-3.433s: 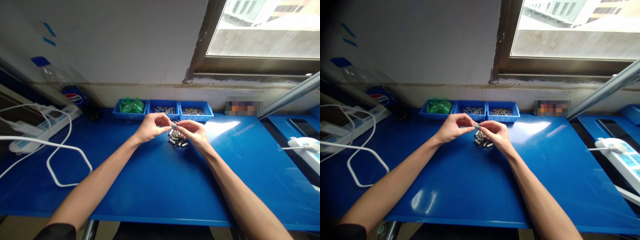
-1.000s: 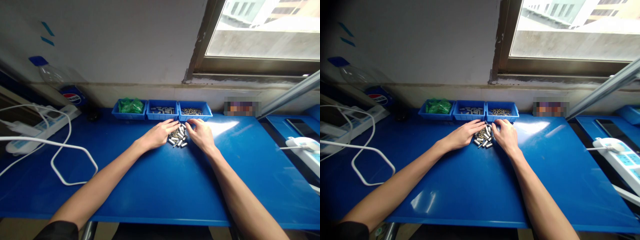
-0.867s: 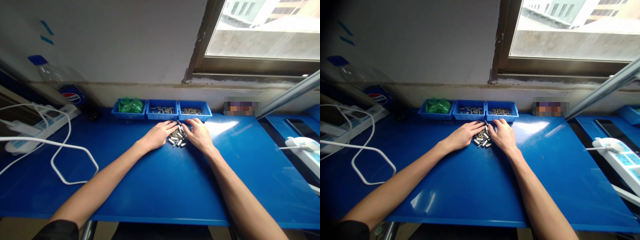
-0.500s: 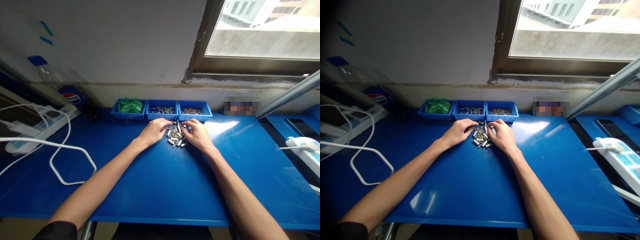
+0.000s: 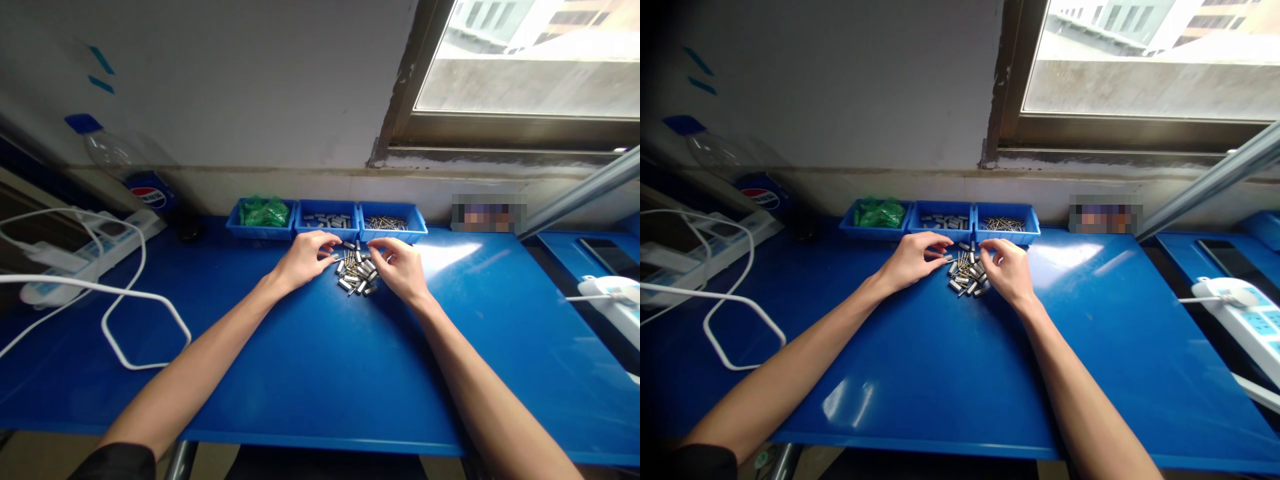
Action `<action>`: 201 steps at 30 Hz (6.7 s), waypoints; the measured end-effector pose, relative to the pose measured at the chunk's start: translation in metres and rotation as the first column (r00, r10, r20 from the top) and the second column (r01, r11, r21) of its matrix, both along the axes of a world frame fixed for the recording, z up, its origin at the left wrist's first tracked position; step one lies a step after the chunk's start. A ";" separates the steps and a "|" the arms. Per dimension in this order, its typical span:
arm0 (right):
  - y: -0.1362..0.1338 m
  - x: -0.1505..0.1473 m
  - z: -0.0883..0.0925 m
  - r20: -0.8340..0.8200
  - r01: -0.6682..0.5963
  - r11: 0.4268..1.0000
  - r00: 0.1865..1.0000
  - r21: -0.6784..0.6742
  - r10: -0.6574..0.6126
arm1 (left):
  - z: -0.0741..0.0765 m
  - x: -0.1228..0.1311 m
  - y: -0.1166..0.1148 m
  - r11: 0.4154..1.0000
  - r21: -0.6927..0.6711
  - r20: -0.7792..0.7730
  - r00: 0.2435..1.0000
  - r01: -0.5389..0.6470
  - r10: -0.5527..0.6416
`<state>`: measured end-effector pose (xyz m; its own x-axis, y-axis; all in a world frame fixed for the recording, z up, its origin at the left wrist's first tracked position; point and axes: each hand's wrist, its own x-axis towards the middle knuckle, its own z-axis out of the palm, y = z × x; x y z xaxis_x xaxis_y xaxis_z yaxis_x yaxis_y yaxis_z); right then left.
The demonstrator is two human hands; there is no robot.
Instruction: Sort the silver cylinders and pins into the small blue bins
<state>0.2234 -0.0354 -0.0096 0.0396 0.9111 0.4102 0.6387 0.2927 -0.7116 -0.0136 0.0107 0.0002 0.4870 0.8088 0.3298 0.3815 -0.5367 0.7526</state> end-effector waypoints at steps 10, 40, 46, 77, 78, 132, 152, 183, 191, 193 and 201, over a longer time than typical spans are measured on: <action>-0.008 -0.012 0.008 -0.239 -0.245 0.965 0.946 -0.094 0.217 | 0.015 0.006 -0.003 0.927 -0.373 0.420 0.898 0.038 0.132; -0.001 -0.007 0.007 -0.708 -0.270 0.950 0.702 -0.157 0.082 | 0.016 0.003 0.004 0.980 -0.105 0.310 0.930 -0.171 0.196; -0.002 -0.005 0.007 -0.690 -0.239 0.959 0.720 -0.153 0.069 | 0.003 0.004 -0.003 0.994 0.111 -0.191 0.981 -0.001 0.022; -0.003 -0.010 0.007 -0.682 -0.363 0.905 0.722 -0.223 0.122 | 0.015 0.021 -0.017 0.990 -0.135 0.328 0.940 -0.051 0.093; -0.003 -0.009 0.006 -0.682 -0.366 0.902 0.722 -0.230 0.118 | 0.013 0.021 -0.017 0.992 -0.115 0.308 0.948 -0.052 0.086; -0.007 -0.018 0.006 -0.569 -0.329 0.927 0.804 -0.181 0.174 | 0.010 0.010 -0.011 0.973 0.228 0.003 1.000 0.022 -0.023; 0.002 -0.005 0.004 -0.646 -0.033 0.999 0.764 -0.019 0.012 | -0.005 0.000 0.001 0.959 0.229 -0.459 0.887 0.166 -0.044; -0.009 -0.018 0.011 -0.649 -0.386 0.897 0.742 -0.213 0.165 | 0.015 0.014 -0.014 0.983 -0.162 0.239 0.970 0.086 -0.045; -0.006 -0.014 0.009 -0.615 -0.250 0.947 0.785 -0.203 0.075 | 0.008 0.013 -0.009 1.000 0.013 0.030 0.999 -0.026 0.025; -0.003 -0.010 0.006 -0.620 -0.170 0.976 0.783 -0.138 0.049 | 0.003 0.010 -0.006 0.989 0.148 -0.099 0.995 0.025 -0.011; 0.002 -0.002 0.003 -0.671 -0.094 0.995 0.739 -0.013 0.061 | -0.012 0.005 -0.002 0.918 0.306 -0.430 0.897 0.251 -0.102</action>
